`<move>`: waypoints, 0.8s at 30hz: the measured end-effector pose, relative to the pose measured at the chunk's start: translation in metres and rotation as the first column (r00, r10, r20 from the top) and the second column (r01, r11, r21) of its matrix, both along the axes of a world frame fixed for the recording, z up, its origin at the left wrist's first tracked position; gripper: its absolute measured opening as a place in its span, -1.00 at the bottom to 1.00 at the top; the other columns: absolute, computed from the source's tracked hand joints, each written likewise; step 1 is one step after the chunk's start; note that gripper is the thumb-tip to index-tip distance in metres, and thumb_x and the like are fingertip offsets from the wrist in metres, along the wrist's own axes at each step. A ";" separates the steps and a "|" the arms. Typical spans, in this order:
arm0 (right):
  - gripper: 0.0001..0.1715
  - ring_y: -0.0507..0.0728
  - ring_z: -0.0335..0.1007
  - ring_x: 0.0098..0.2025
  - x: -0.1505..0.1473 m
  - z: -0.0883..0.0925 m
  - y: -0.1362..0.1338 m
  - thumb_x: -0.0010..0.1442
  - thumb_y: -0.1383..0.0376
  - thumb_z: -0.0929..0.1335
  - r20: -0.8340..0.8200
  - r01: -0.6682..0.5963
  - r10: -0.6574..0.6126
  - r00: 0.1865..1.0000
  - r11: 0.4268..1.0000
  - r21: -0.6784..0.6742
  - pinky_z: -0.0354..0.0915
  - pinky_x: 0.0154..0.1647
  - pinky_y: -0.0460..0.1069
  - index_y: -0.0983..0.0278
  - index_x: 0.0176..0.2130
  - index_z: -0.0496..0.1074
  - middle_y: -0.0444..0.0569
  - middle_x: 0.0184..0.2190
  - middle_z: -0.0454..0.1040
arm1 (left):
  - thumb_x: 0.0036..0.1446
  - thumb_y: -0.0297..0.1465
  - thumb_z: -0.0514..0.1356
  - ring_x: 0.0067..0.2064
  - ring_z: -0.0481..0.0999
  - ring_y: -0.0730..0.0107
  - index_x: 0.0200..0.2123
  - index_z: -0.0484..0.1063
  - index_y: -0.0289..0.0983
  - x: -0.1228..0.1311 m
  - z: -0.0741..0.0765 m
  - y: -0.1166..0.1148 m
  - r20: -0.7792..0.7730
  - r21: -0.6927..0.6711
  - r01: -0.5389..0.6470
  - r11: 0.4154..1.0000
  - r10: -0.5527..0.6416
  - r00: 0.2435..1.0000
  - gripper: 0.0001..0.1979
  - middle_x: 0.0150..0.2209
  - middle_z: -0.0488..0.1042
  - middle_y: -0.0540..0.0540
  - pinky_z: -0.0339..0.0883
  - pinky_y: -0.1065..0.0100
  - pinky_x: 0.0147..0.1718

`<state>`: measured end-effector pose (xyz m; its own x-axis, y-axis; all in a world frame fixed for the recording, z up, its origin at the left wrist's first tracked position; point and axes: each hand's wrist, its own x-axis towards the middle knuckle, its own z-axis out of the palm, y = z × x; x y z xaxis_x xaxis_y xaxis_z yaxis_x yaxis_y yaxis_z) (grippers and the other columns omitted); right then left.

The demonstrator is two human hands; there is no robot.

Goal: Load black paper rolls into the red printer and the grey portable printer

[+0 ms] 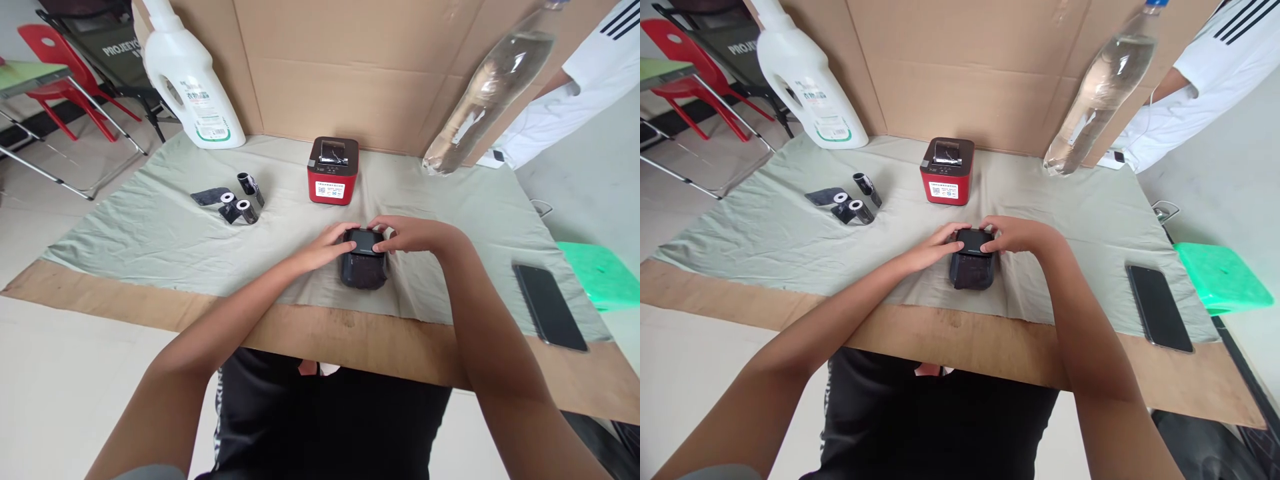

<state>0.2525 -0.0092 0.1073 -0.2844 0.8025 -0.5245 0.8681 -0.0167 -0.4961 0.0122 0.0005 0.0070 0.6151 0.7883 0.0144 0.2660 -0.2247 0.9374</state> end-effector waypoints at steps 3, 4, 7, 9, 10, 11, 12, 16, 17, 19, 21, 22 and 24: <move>-0.30 0.18 0.51 -0.26 0.000 -0.001 0.000 0.14 0.07 0.49 0.004 0.004 -0.004 1.000 1.000 -0.017 0.41 -0.28 0.06 0.09 0.23 0.39 0.04 -0.03 0.54 | 0.25 -0.21 0.24 0.37 0.26 0.04 0.29 0.34 -0.12 0.002 -0.005 0.004 0.038 -0.013 0.022 1.000 -0.021 0.999 -0.45 0.33 0.33 -0.13 0.16 0.00 0.38; -0.30 0.17 0.49 -0.27 -0.001 -0.001 0.000 0.14 0.07 0.49 0.006 0.009 -0.009 1.000 1.000 -0.021 0.40 -0.29 0.06 0.08 0.23 0.39 0.04 -0.05 0.54 | 0.24 -0.21 0.25 0.36 0.28 0.04 0.28 0.34 -0.13 0.002 -0.006 0.006 0.052 -0.019 0.036 0.999 -0.035 0.998 -0.44 0.32 0.35 -0.14 0.18 -0.01 0.36; -0.30 0.14 0.44 -0.31 -0.003 0.000 0.000 0.12 0.09 0.49 0.018 0.040 -0.039 0.999 0.999 -0.030 0.37 -0.30 0.05 0.07 0.23 0.39 0.01 -0.07 0.54 | 0.22 -0.22 0.27 0.33 0.33 0.04 0.27 0.35 -0.13 0.003 -0.008 0.009 0.087 -0.028 0.063 0.998 -0.061 0.994 -0.44 0.28 0.40 -0.15 0.22 -0.01 0.33; -0.31 0.12 0.43 -0.33 -0.004 -0.001 -0.002 0.13 0.10 0.49 0.029 0.059 -0.059 0.998 0.998 -0.021 0.36 -0.30 0.04 0.08 0.22 0.39 0.01 -0.05 0.53 | 0.22 -0.24 0.26 0.33 0.33 0.05 0.26 0.37 -0.13 0.004 -0.007 0.009 0.089 -0.019 0.060 0.998 -0.058 0.994 -0.46 0.28 0.40 -0.15 0.22 0.01 0.33; -0.31 0.12 0.43 -0.33 -0.004 -0.003 -0.004 0.13 0.10 0.48 0.019 0.072 -0.072 0.997 0.997 -0.009 0.35 -0.30 0.04 0.08 0.22 0.40 0.02 -0.02 0.53 | 0.22 -0.25 0.26 0.33 0.32 0.05 0.26 0.38 -0.13 0.004 -0.006 0.008 0.084 -0.009 0.053 0.999 -0.052 0.995 -0.47 0.29 0.40 -0.14 0.22 0.01 0.33; -0.32 0.12 0.43 -0.32 -0.004 -0.006 -0.008 0.13 0.08 0.48 -0.006 0.092 -0.092 0.996 0.996 0.015 0.35 -0.29 0.04 0.09 0.21 0.40 0.03 0.02 0.52 | 0.22 -0.25 0.25 0.34 0.31 0.04 0.25 0.38 -0.14 0.004 -0.004 0.007 0.077 0.002 0.045 0.999 -0.045 0.996 -0.47 0.29 0.39 -0.15 0.21 0.02 0.33; -0.32 0.12 0.44 -0.30 -0.003 -0.011 -0.014 0.12 0.06 0.48 -0.041 0.128 -0.125 0.991 0.990 0.055 0.35 -0.27 0.05 0.11 0.20 0.41 0.04 0.05 0.51 | 0.22 -0.25 0.25 0.34 0.30 0.03 0.25 0.38 -0.14 0.004 -0.003 0.006 0.067 0.012 0.036 0.999 -0.036 0.997 -0.48 0.30 0.38 -0.15 0.21 0.02 0.33; -0.40 0.19 0.47 -0.22 0.000 -0.045 -0.059 0.20 -0.06 0.40 -0.178 0.428 -0.391 0.903 0.852 0.302 0.36 -0.09 0.12 0.25 0.08 0.44 0.06 -0.09 0.56 | 0.17 -0.19 0.30 0.31 0.32 0.00 0.27 0.37 -0.15 0.003 0.003 0.001 0.019 0.030 0.020 0.999 -0.021 1.000 -0.40 0.29 0.37 -0.18 0.24 0.00 0.31; -0.44 0.21 0.47 -0.22 -0.002 -0.055 -0.074 0.25 -0.06 0.34 -0.190 0.489 -0.450 0.872 0.809 0.327 0.36 -0.08 0.14 0.26 0.05 0.45 0.08 -0.12 0.56 | 0.14 -0.17 0.33 0.31 0.32 -0.01 0.28 0.35 -0.14 0.002 0.003 0.000 0.007 0.034 0.028 0.999 -0.028 1.000 -0.36 0.29 0.37 -0.19 0.24 0.00 0.32; -0.51 0.22 0.46 -0.26 -0.009 -0.073 -0.106 0.30 -0.02 0.27 -0.238 0.555 -0.501 0.832 0.755 0.349 0.38 -0.12 0.16 0.22 0.05 0.44 0.08 -0.10 0.56 | 0.10 -0.15 0.37 0.33 0.29 -0.03 0.31 0.33 -0.13 0.001 0.003 0.000 -0.005 0.047 0.048 0.998 -0.048 0.999 -0.29 0.29 0.36 -0.19 0.23 -0.01 0.33; -0.53 0.27 0.46 -0.21 -0.023 -0.088 -0.131 0.30 0.07 0.26 -0.268 0.535 -0.463 0.845 0.720 0.442 0.39 -0.09 0.20 0.18 0.11 0.41 0.11 -0.03 0.52 | 0.08 -0.16 0.39 0.34 0.27 -0.04 0.32 0.32 -0.12 0.000 0.002 0.001 -0.003 0.059 0.061 0.996 -0.061 0.998 -0.26 0.30 0.35 -0.19 0.22 -0.03 0.33; -0.49 0.33 0.46 -0.10 -0.033 -0.093 -0.140 0.25 0.10 0.30 -0.240 0.486 -0.424 0.873 0.713 0.506 0.38 -0.01 0.24 0.18 0.14 0.39 0.16 0.02 0.49 | 0.07 -0.16 0.39 0.35 0.26 -0.05 0.31 0.32 -0.12 0.000 0.001 0.002 0.000 0.061 0.062 0.996 -0.062 0.998 -0.25 0.30 0.35 -0.19 0.22 -0.04 0.33; -0.30 0.46 0.36 0.10 -0.053 -0.100 -0.148 0.12 0.08 0.41 -0.143 0.425 -0.438 0.887 0.656 0.625 0.29 0.13 0.31 0.21 0.21 0.35 0.26 0.10 0.44 | 0.06 -0.15 0.39 0.35 0.26 -0.05 0.32 0.31 -0.12 0.000 -0.001 0.004 0.003 0.060 0.064 0.996 -0.064 0.998 -0.24 0.31 0.34 -0.19 0.21 -0.04 0.34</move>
